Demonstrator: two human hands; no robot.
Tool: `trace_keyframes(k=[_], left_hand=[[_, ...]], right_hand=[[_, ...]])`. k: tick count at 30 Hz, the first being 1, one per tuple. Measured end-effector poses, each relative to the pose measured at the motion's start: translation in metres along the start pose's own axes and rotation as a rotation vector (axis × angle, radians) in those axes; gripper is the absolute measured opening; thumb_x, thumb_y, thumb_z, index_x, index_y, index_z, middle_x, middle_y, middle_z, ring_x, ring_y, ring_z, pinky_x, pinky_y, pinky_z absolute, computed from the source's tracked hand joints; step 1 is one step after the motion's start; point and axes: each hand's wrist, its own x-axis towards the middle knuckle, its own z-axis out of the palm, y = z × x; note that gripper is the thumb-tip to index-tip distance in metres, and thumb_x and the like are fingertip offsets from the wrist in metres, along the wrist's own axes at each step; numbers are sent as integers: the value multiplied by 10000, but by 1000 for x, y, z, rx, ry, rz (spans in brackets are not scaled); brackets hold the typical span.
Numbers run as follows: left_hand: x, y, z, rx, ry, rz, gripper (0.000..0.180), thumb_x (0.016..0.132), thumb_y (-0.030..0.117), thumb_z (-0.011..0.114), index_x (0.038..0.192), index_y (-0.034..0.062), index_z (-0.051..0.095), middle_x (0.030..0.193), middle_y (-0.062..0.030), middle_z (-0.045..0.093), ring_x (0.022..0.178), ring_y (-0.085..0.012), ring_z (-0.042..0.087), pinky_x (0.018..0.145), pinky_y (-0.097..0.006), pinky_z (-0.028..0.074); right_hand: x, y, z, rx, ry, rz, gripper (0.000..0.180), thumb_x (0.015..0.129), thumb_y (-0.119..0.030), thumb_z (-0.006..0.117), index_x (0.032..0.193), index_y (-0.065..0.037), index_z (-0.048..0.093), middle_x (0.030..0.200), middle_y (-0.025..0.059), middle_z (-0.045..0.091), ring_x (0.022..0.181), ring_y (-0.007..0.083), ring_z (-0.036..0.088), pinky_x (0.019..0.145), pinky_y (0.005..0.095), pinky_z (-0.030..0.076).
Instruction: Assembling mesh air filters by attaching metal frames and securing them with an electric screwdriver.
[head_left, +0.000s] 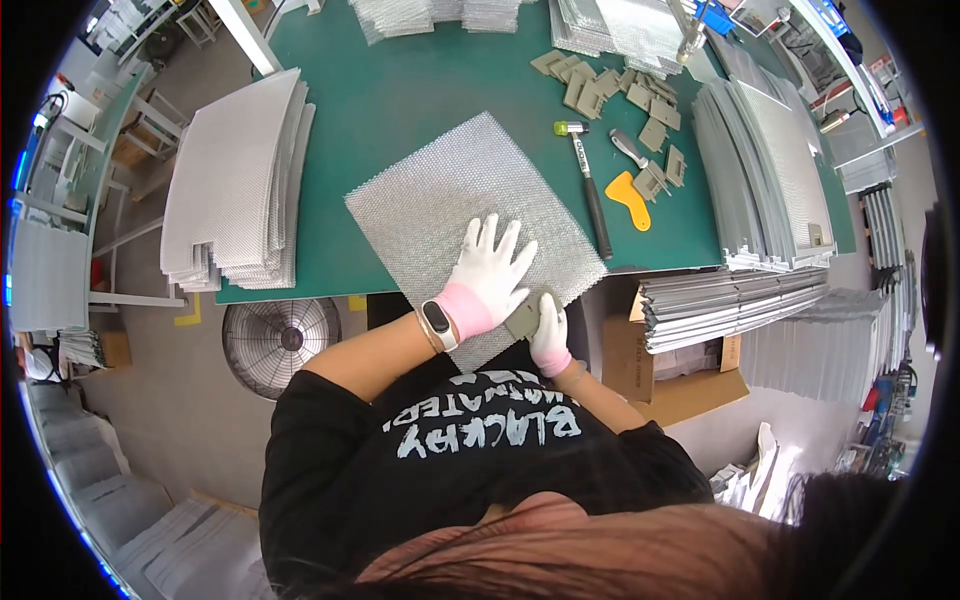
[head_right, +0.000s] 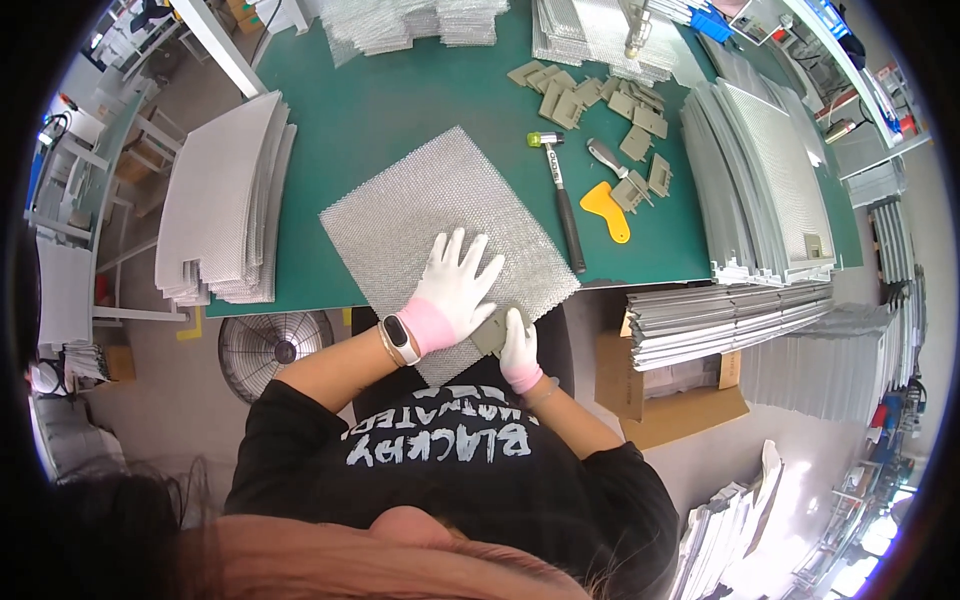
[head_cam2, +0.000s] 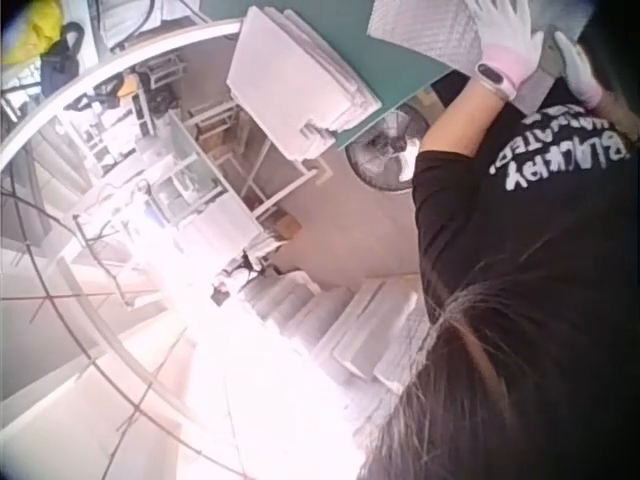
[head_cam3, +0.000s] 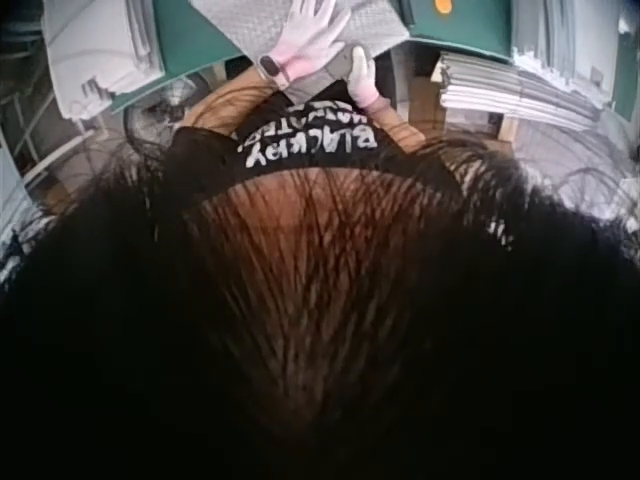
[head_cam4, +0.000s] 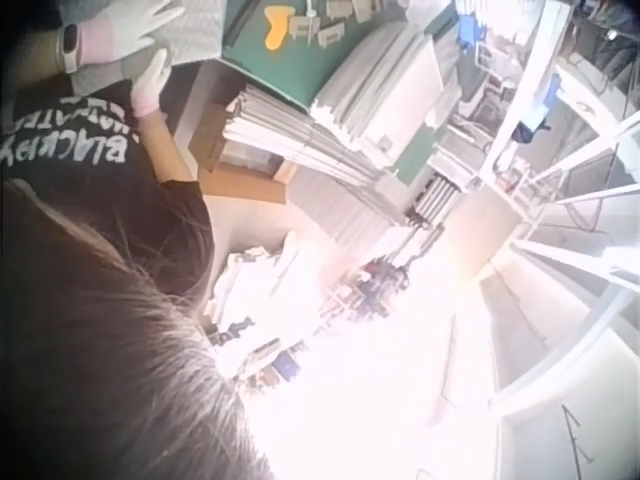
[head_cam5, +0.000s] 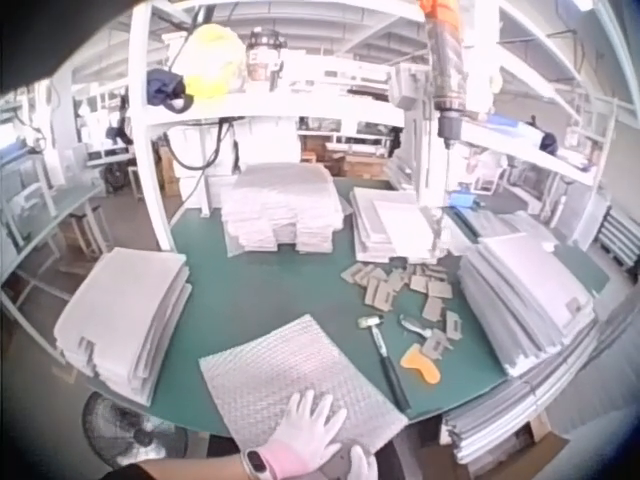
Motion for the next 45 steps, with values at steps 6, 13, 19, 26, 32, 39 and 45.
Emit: trace_keyframes(k=[6, 13, 19, 26, 32, 39, 45], left_hand=[[-5, 2, 1, -41, 26, -27, 665, 877, 423, 615, 1433, 99, 446, 1469, -231, 376, 1376, -466, 302, 1141, -598, 194], [-6, 1, 0, -68, 43, -10, 659, 875, 413, 619, 1428, 98, 449, 1463, -230, 381, 1373, -468, 304, 1138, -603, 198], [-4, -2, 1, -50, 38, -15, 667, 874, 423, 619, 1430, 97, 445, 1467, -227, 376, 1375, -465, 304, 1143, -599, 194], [-1, -11, 1, -43, 46, 64, 658, 870, 431, 629, 1416, 103, 460, 1466, -207, 388, 1380, -425, 321, 1154, -575, 197], [-4, 17, 4, 2, 46, 212, 735, 801, 475, 705, 1357, 46, 486, 1422, -210, 436, 1351, -396, 380, 1149, -541, 235], [-6, 20, -12, -34, -45, 143, 738, 758, 393, 743, 1313, -19, 486, 1379, -212, 466, 1323, -397, 410, 1132, -511, 282], [-7, -34, -19, -33, 105, -80, 492, 764, 166, 625, 1207, -31, 537, 1259, -197, 540, 1260, -367, 460, 1062, -458, 373]], right_hand=[[-4, -35, 9, 113, -21, 133, 180, 1009, -166, 546, 1035, -7, 625, 940, 14, 636, 840, 80, 577, 740, 255, 484], [-5, -20, 6, 121, 20, 92, 207, 1022, -179, 517, 1059, 2, 608, 964, 24, 630, 851, 93, 583, 749, 256, 488], [15, 31, 4, -762, 106, -722, 330, 1053, -261, 399, 1077, -2, 602, 938, 81, 653, 803, 162, 634, 652, 303, 501], [32, -34, -50, -436, -772, 199, 461, 902, -404, 655, 1153, -18, 628, 920, 100, 701, 760, 199, 652, 739, 328, 534], [67, -42, -223, -1710, -148, 20, 377, 860, -79, 549, 1224, -158, 610, 1165, 139, 599, 923, 358, 651, 788, 459, 531], [71, -48, -247, -1706, -150, -207, 197, 842, -119, 613, 1025, -169, 666, 1008, 111, 619, 846, 348, 647, 748, 467, 526], [62, -66, -234, -1714, -375, -169, 129, 793, -101, 637, 887, -131, 720, 890, 98, 661, 886, 316, 652, 789, 436, 521]])
